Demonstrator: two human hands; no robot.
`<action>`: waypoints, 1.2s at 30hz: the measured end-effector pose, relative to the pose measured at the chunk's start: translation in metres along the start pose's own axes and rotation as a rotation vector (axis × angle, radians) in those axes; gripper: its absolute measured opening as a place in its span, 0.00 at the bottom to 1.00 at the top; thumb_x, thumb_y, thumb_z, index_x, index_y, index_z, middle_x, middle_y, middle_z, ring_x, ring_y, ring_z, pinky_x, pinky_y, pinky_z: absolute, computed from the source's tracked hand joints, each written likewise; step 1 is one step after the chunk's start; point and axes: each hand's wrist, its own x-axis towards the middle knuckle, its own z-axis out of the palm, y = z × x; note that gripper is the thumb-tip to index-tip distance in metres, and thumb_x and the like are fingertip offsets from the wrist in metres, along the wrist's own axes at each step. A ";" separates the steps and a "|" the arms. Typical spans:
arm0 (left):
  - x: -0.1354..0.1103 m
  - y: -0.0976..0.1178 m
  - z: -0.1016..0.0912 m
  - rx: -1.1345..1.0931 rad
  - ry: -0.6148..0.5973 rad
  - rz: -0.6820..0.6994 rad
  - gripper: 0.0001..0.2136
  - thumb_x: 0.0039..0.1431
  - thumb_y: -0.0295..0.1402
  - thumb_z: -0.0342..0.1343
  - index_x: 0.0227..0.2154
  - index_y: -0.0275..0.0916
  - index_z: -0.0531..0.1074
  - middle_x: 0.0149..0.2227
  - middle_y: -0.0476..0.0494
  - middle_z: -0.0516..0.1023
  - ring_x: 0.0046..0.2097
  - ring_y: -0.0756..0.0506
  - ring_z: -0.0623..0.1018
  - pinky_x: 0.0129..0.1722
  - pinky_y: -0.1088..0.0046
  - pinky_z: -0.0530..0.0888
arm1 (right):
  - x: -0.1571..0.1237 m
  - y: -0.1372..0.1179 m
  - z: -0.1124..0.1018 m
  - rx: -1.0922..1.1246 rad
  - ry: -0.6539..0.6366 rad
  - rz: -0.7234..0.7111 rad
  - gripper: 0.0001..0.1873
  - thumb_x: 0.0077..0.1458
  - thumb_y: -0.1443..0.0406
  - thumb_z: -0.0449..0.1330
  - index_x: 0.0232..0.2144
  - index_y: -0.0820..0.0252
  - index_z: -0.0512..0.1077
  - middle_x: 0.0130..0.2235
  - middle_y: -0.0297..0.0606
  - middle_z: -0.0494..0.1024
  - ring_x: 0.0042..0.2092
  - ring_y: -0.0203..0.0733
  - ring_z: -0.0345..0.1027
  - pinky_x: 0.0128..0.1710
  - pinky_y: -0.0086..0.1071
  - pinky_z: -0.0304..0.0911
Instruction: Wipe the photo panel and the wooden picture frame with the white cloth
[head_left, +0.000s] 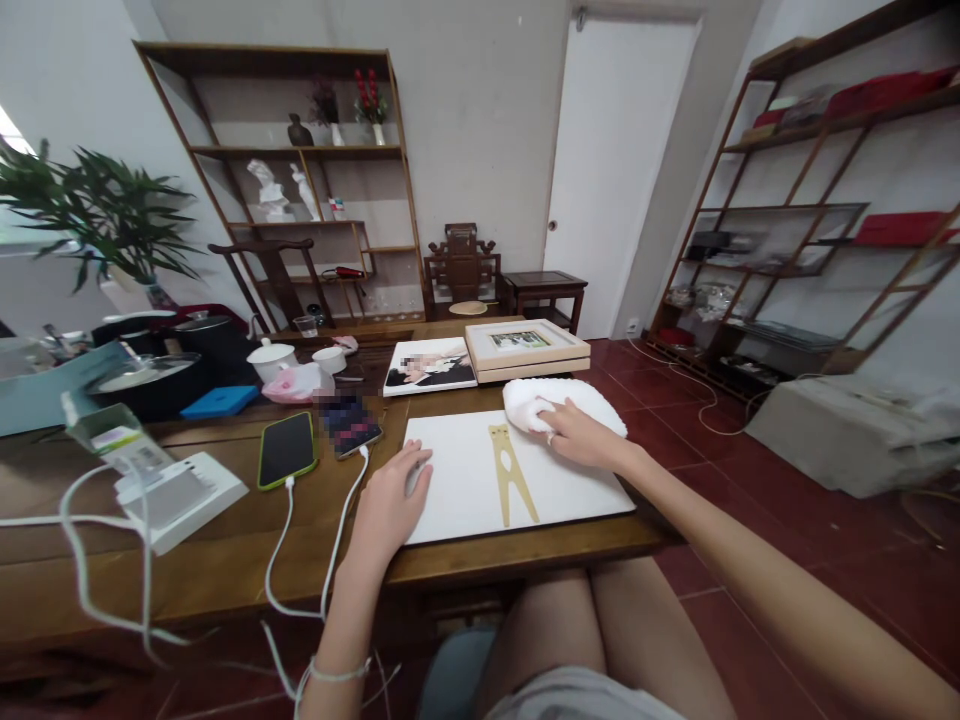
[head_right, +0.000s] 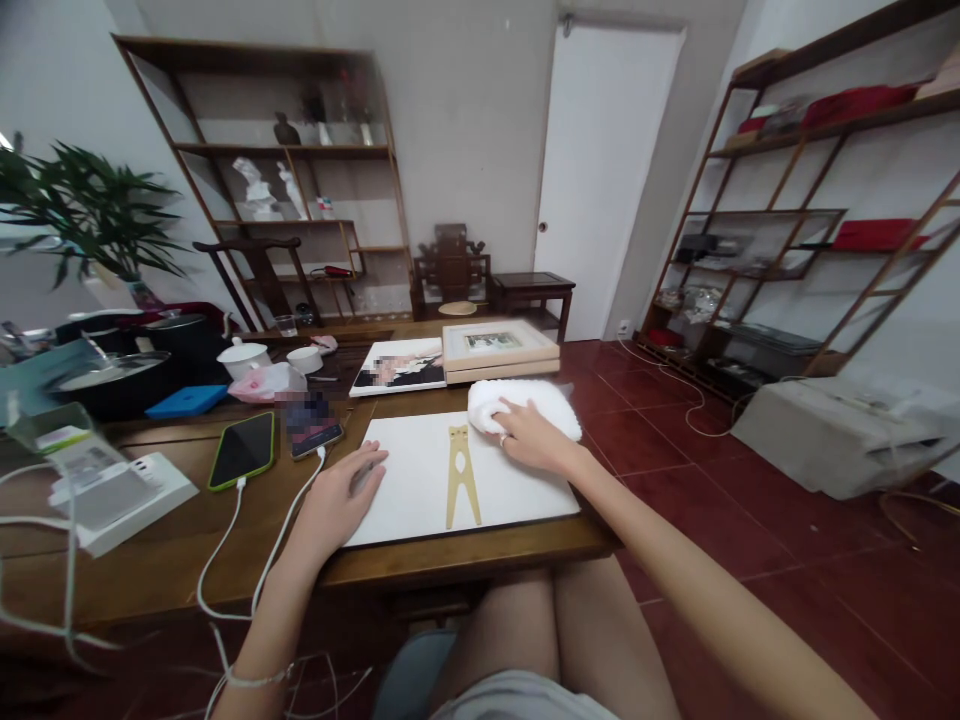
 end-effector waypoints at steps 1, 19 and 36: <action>0.000 0.000 0.000 0.002 -0.001 -0.004 0.15 0.59 0.36 0.47 0.44 0.41 0.73 0.54 0.44 0.72 0.56 0.42 0.70 0.55 0.64 0.66 | -0.004 -0.002 0.000 0.001 0.000 -0.002 0.18 0.48 0.76 0.45 0.37 0.62 0.70 0.50 0.48 0.71 0.62 0.54 0.47 0.57 0.55 0.43; 0.000 0.002 0.000 -0.002 0.009 0.005 0.14 0.59 0.35 0.46 0.43 0.40 0.73 0.54 0.42 0.72 0.57 0.42 0.69 0.55 0.65 0.66 | -0.063 -0.013 -0.016 0.073 -0.094 0.033 0.12 0.55 0.68 0.47 0.35 0.59 0.70 0.38 0.43 0.75 0.49 0.53 0.64 0.50 0.44 0.56; 0.000 0.000 0.001 -0.007 0.015 0.015 0.14 0.59 0.35 0.47 0.43 0.40 0.73 0.53 0.42 0.72 0.57 0.42 0.69 0.55 0.64 0.66 | -0.096 -0.055 -0.025 0.102 -0.167 0.014 0.13 0.51 0.72 0.47 0.34 0.57 0.69 0.50 0.45 0.70 0.58 0.55 0.54 0.54 0.49 0.50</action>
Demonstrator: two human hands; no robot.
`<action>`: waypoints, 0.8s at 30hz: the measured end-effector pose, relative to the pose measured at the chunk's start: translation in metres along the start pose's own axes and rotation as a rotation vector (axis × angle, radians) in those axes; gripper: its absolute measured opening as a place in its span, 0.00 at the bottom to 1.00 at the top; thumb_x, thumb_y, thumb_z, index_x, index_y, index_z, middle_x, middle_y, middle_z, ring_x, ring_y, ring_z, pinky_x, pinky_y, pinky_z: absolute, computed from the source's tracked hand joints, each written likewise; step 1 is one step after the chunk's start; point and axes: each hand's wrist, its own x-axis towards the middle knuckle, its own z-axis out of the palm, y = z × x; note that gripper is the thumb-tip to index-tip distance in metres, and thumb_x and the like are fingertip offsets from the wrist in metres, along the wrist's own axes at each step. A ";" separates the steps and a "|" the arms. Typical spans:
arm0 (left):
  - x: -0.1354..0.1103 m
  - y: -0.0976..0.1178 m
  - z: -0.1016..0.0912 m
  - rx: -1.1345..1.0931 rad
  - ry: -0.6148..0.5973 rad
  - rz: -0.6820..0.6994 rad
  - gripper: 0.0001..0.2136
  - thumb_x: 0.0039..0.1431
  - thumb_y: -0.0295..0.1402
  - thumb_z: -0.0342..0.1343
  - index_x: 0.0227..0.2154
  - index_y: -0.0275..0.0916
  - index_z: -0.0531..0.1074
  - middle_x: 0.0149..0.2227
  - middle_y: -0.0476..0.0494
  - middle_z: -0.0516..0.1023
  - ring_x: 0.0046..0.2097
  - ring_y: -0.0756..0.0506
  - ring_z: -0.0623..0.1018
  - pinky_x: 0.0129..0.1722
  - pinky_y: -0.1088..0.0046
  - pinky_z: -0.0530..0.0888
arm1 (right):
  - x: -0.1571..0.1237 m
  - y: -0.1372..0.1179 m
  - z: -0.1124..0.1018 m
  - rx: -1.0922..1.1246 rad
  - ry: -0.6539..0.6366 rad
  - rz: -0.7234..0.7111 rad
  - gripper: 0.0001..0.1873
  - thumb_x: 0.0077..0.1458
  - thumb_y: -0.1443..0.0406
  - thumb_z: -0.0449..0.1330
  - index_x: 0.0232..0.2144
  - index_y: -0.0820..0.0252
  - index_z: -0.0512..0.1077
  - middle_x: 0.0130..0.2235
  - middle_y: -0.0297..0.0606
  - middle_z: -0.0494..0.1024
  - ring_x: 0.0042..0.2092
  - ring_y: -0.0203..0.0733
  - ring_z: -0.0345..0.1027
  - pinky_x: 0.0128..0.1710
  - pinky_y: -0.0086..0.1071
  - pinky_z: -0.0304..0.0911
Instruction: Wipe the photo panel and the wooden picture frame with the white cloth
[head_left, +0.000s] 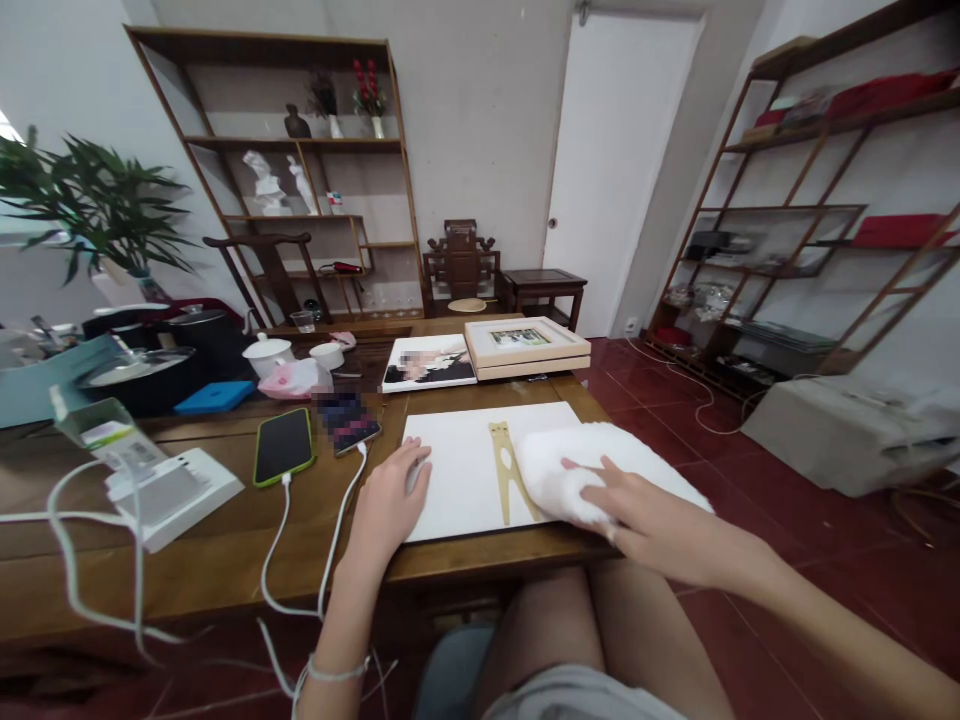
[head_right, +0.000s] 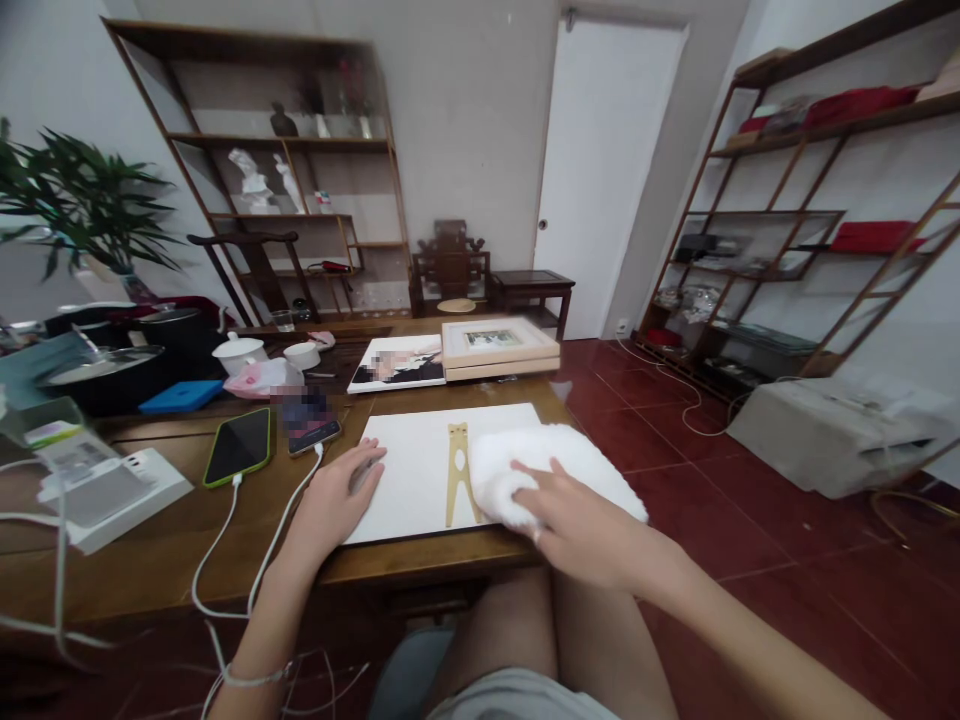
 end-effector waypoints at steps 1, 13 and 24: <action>0.000 0.000 0.000 0.000 -0.002 -0.003 0.14 0.59 0.35 0.47 0.43 0.40 0.73 0.54 0.42 0.72 0.57 0.42 0.69 0.55 0.64 0.66 | -0.010 -0.004 -0.004 0.019 -0.043 0.012 0.12 0.50 0.72 0.47 0.33 0.57 0.69 0.50 0.45 0.71 0.56 0.56 0.57 0.52 0.48 0.52; 0.000 0.000 0.000 -0.004 0.005 0.001 0.14 0.59 0.35 0.47 0.43 0.41 0.73 0.53 0.42 0.73 0.57 0.42 0.70 0.55 0.64 0.67 | 0.079 0.053 -0.005 -0.016 0.109 -0.007 0.14 0.60 0.62 0.44 0.31 0.58 0.67 0.35 0.41 0.74 0.40 0.50 0.64 0.47 0.43 0.55; -0.001 0.000 0.000 -0.011 0.005 0.006 0.14 0.59 0.35 0.47 0.43 0.40 0.73 0.53 0.42 0.73 0.57 0.43 0.69 0.55 0.64 0.66 | 0.064 0.045 -0.009 -0.060 0.093 -0.004 0.12 0.58 0.63 0.46 0.30 0.58 0.67 0.33 0.41 0.74 0.36 0.48 0.64 0.39 0.38 0.57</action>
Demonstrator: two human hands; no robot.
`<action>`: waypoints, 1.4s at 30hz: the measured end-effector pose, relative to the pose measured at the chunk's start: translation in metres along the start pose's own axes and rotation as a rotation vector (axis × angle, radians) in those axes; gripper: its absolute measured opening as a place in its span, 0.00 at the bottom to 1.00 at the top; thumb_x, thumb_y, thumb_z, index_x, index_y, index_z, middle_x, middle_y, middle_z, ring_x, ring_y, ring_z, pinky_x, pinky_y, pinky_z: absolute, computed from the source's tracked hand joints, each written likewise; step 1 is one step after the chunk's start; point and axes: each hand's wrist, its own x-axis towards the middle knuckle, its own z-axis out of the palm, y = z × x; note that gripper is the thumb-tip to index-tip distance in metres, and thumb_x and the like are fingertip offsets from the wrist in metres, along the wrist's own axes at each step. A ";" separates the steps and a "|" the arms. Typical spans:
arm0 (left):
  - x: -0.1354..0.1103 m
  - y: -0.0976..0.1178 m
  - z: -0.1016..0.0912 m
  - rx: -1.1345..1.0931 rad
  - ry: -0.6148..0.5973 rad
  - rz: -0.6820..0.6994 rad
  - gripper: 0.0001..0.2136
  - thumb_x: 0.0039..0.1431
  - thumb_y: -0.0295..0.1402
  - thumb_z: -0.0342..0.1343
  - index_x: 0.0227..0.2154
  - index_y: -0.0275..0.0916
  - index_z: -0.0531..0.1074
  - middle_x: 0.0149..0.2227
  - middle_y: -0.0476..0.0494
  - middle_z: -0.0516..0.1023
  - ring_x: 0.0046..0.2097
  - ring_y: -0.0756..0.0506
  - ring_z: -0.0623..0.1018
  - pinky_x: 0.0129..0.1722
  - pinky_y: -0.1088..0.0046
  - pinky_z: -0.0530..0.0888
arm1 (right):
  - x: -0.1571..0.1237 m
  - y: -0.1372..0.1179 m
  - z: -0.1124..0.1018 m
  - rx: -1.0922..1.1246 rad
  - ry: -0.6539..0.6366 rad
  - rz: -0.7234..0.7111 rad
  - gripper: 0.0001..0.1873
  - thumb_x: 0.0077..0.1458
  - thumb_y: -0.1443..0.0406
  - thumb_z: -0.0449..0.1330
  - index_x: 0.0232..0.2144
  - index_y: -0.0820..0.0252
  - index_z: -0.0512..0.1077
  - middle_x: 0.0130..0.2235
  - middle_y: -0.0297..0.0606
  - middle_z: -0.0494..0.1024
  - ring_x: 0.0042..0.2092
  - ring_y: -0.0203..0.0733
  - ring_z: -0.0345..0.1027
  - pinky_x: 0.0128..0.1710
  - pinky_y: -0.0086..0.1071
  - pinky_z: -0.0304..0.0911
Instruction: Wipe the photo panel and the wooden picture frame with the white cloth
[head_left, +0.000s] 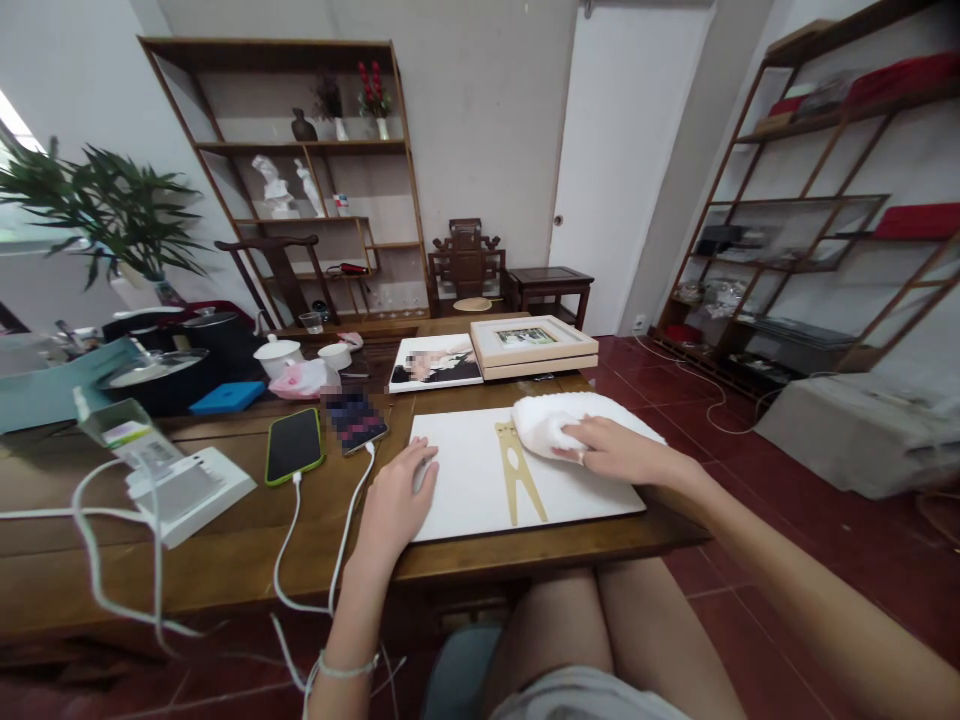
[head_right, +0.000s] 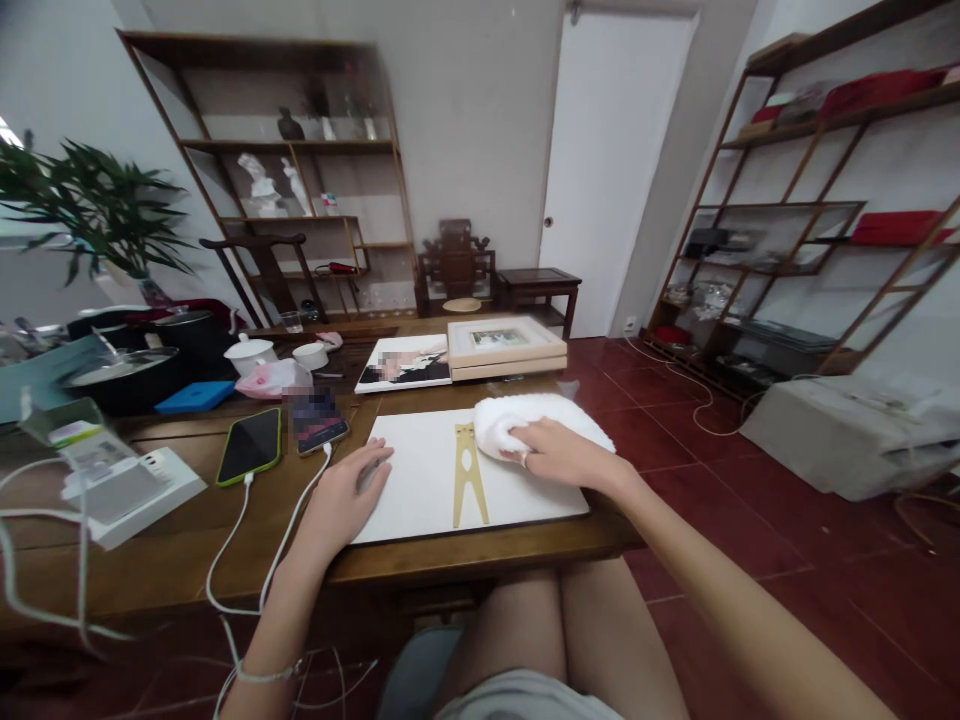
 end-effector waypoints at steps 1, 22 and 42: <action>0.000 0.000 0.000 0.003 -0.003 -0.001 0.14 0.59 0.35 0.47 0.43 0.41 0.73 0.53 0.42 0.73 0.57 0.43 0.69 0.55 0.64 0.66 | -0.011 -0.005 -0.002 -0.004 -0.019 -0.002 0.11 0.58 0.63 0.46 0.31 0.58 0.68 0.33 0.41 0.73 0.37 0.48 0.65 0.38 0.37 0.57; 0.002 -0.002 0.000 0.018 0.000 -0.008 0.16 0.58 0.37 0.48 0.45 0.37 0.74 0.54 0.41 0.72 0.56 0.42 0.71 0.56 0.64 0.65 | 0.046 -0.043 0.026 0.132 0.188 0.037 0.12 0.56 0.68 0.46 0.36 0.60 0.70 0.48 0.45 0.74 0.54 0.54 0.61 0.54 0.52 0.48; 0.001 0.001 0.000 0.021 -0.003 -0.019 0.16 0.59 0.36 0.47 0.45 0.36 0.74 0.54 0.42 0.72 0.56 0.41 0.71 0.56 0.63 0.66 | -0.013 -0.054 0.015 0.109 0.017 -0.128 0.15 0.59 0.68 0.46 0.43 0.59 0.70 0.52 0.43 0.71 0.59 0.51 0.54 0.58 0.48 0.47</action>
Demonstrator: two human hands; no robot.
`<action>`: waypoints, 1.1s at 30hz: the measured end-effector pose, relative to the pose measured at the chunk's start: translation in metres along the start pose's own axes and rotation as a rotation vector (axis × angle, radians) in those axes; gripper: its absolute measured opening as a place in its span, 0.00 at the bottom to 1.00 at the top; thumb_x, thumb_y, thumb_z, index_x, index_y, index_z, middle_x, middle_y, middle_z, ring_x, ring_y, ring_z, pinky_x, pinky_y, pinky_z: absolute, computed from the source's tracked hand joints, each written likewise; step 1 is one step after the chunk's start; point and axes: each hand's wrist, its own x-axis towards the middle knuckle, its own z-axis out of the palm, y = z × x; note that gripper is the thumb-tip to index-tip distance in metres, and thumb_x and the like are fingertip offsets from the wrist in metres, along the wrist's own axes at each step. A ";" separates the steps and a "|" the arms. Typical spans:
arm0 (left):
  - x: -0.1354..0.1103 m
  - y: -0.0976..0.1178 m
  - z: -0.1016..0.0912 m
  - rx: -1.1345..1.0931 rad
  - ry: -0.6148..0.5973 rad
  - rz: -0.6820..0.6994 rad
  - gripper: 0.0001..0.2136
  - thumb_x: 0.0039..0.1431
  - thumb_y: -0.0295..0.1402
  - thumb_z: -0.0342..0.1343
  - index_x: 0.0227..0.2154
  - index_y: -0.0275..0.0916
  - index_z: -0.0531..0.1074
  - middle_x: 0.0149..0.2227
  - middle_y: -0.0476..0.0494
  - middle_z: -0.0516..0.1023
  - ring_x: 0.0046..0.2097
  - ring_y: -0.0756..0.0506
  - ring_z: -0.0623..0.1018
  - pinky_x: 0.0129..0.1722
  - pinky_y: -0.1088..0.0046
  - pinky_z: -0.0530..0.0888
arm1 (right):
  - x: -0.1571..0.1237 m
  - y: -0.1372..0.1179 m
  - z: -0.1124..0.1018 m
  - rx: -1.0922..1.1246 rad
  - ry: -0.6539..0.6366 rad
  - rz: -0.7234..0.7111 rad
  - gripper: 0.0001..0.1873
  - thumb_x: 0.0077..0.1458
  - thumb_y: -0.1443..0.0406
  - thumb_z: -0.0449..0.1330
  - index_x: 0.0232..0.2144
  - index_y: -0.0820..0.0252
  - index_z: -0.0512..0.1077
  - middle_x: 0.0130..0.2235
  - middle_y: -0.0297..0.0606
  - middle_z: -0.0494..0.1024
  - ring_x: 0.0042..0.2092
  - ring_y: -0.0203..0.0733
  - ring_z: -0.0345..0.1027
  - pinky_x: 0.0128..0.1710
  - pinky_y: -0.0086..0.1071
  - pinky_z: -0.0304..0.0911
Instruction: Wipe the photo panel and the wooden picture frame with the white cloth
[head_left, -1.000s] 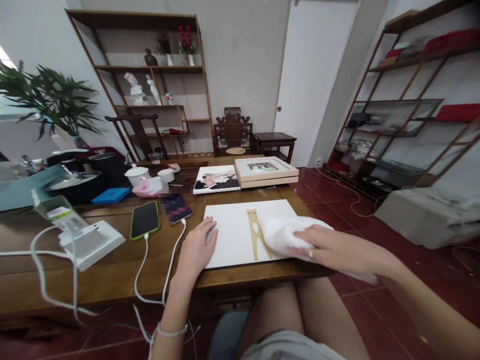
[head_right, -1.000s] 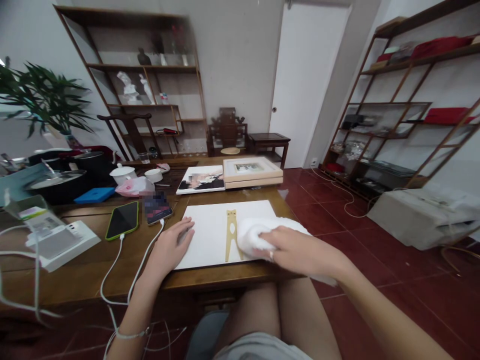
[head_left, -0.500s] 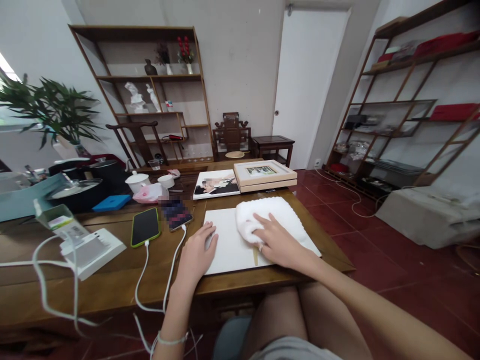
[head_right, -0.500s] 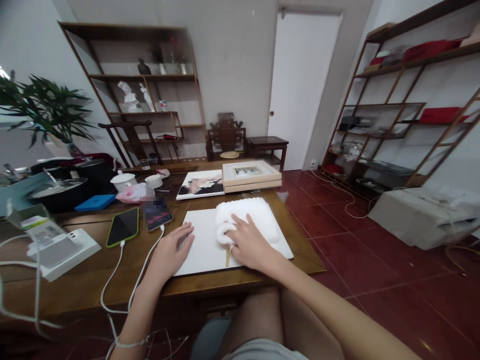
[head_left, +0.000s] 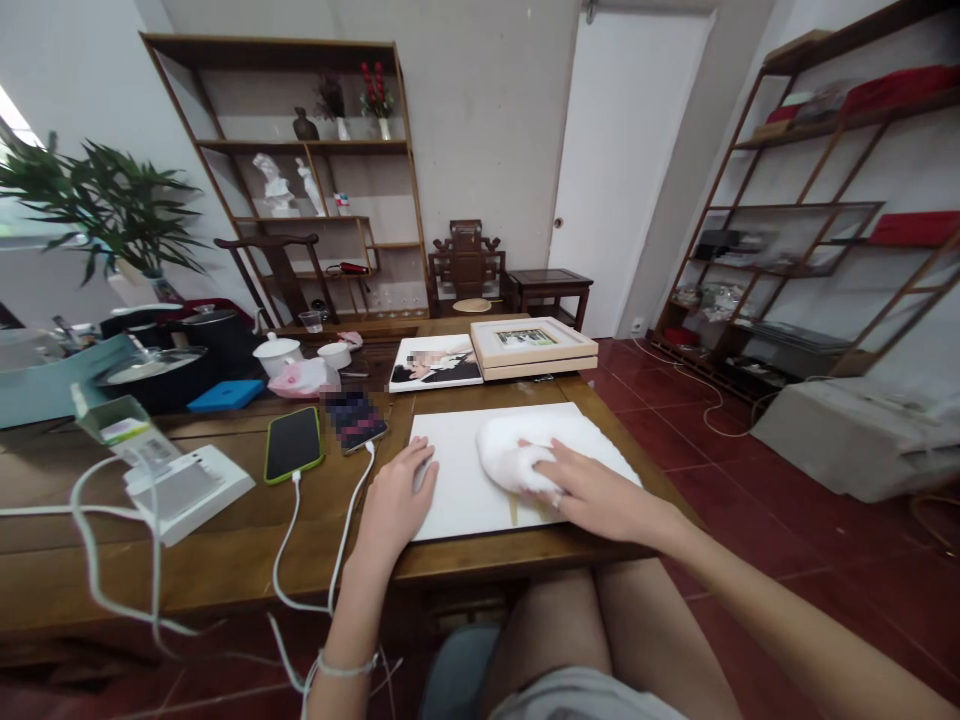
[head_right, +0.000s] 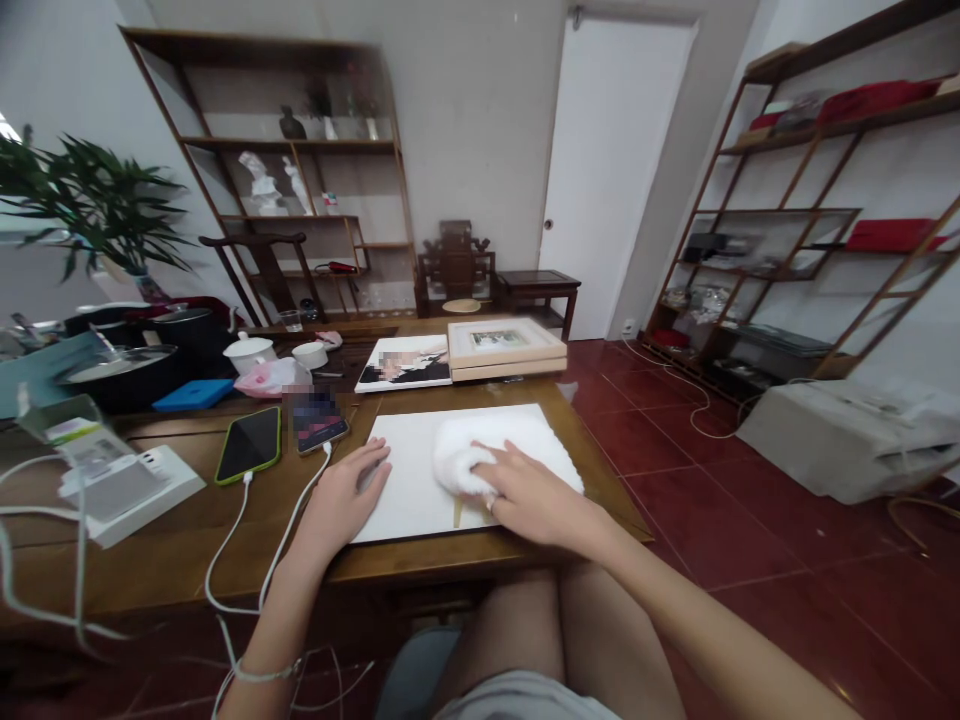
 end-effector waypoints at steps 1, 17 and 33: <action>0.000 0.000 0.000 -0.001 0.001 0.000 0.16 0.59 0.35 0.47 0.45 0.36 0.73 0.54 0.42 0.72 0.56 0.41 0.71 0.56 0.63 0.66 | 0.011 0.008 0.002 -0.018 0.017 0.003 0.15 0.59 0.68 0.46 0.43 0.60 0.70 0.51 0.43 0.72 0.58 0.51 0.55 0.58 0.48 0.47; 0.000 -0.001 0.000 0.005 0.000 0.015 0.16 0.59 0.35 0.47 0.45 0.36 0.74 0.54 0.40 0.72 0.56 0.41 0.70 0.56 0.63 0.66 | 0.015 -0.058 0.024 -0.232 0.015 -0.151 0.15 0.51 0.69 0.53 0.41 0.62 0.73 0.56 0.48 0.67 0.61 0.57 0.49 0.58 0.52 0.45; 0.000 0.001 0.000 0.013 0.004 0.005 0.15 0.59 0.35 0.47 0.45 0.38 0.74 0.54 0.42 0.72 0.56 0.41 0.71 0.55 0.63 0.66 | 0.110 0.008 0.017 -0.312 0.040 0.017 0.18 0.52 0.72 0.50 0.45 0.63 0.71 0.52 0.50 0.70 0.61 0.53 0.50 0.57 0.52 0.46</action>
